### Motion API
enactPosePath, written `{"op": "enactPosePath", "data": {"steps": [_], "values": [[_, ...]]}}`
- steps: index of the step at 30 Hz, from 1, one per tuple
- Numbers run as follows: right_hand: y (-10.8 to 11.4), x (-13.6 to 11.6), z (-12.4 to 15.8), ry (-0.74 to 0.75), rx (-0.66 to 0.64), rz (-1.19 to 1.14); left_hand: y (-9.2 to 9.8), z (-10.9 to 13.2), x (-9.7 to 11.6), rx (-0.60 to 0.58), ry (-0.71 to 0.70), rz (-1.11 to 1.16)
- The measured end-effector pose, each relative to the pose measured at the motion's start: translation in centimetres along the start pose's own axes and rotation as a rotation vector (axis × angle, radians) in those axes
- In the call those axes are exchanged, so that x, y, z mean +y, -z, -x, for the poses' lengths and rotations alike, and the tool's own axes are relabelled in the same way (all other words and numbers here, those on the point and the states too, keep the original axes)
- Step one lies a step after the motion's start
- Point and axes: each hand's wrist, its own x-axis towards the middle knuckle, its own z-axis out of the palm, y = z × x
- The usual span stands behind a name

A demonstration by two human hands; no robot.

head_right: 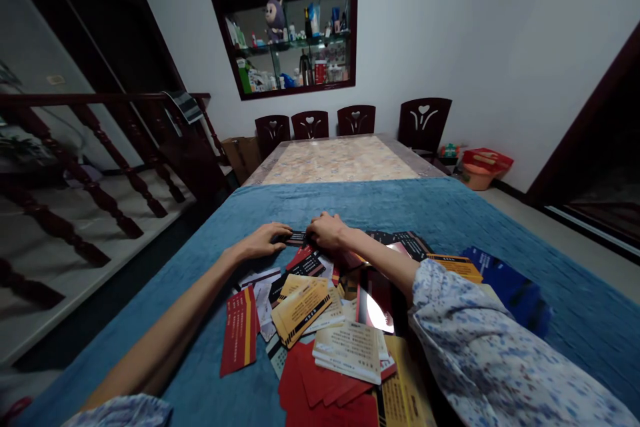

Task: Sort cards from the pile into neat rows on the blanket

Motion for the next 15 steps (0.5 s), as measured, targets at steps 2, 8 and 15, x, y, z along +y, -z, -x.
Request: {"op": "enactPosePath", "data": {"steps": [2,8,15], "values": [[0.0,-0.3,-0.5,-0.003,-0.004,-0.004,0.1,0.2,0.1,0.0,0.004,0.018],[0.1,-0.9,-1.4,0.004,-0.005,-0.023,0.2,0.6,0.0,-0.002,-0.018,0.022],[0.5,-1.3,-1.9,0.004,-0.002,-0.046,0.5,1.1,-0.9,-0.017,-0.041,0.01]]}}
